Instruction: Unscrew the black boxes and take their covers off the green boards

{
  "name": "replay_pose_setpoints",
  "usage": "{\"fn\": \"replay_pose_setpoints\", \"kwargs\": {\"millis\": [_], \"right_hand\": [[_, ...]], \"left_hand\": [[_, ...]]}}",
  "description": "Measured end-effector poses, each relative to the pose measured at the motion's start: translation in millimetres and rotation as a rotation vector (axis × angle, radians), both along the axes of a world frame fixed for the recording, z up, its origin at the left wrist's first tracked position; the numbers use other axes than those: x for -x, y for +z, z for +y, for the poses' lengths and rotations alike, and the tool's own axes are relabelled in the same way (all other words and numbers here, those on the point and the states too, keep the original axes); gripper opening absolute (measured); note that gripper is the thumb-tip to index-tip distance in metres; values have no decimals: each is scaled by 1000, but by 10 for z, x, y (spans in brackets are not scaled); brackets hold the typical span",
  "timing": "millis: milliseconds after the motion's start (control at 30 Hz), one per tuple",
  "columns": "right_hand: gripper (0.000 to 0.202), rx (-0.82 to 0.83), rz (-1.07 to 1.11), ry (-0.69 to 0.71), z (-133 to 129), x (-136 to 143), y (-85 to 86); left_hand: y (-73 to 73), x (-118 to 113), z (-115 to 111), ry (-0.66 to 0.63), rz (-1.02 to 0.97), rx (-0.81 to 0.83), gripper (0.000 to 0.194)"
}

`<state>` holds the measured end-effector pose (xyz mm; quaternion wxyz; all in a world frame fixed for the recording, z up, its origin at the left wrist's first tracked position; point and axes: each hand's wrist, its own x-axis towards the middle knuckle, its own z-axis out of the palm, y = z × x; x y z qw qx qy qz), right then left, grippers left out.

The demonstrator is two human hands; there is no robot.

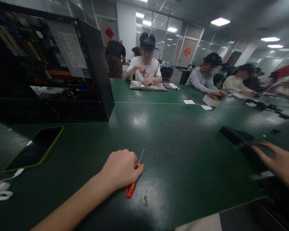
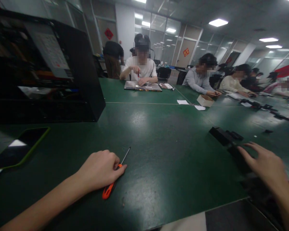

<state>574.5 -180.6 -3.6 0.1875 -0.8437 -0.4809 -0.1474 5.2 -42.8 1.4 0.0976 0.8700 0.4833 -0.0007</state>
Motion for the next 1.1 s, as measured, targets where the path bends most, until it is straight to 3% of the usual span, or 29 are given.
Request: {"fn": "replay_pose_setpoints", "kwargs": {"millis": [67,167,333,400,467,567,667,767,933,1033,1100], "right_hand": [[45,65,148,-107,-237,-94,-63],[49,112,295,-183,-383,-149,-108],[39,137,343,-242,-311,74,-5],[42,118,294,-192,-257,283,42],[49,36,220,-24,-168,587,72],[46,-106,170,439,97,1224,100],[24,-22,222,860,513,1947,106],[19,87,260,1155,929,2547,69],[16,164,240,1362,1280,3018,-1],[12,54,242,1410,1286,3081,0],[25,-37,303,1410,1245,3115,-1]], "left_hand": [[-10,-15,2,3,-25,9,48],[-33,-47,0,5,-126,31,48],[-99,-64,33,-35,-450,83,50],[-125,-60,61,-54,-594,126,49],[-145,-57,88,-56,-713,175,48],[-160,-58,105,-14,-856,233,46],[-153,-62,89,30,-985,338,43],[-133,-54,61,39,-1115,413,40],[-137,-9,58,48,-1290,443,38],[-169,1,80,27,-1363,501,37],[-184,-12,89,2,-1417,539,37]]}}
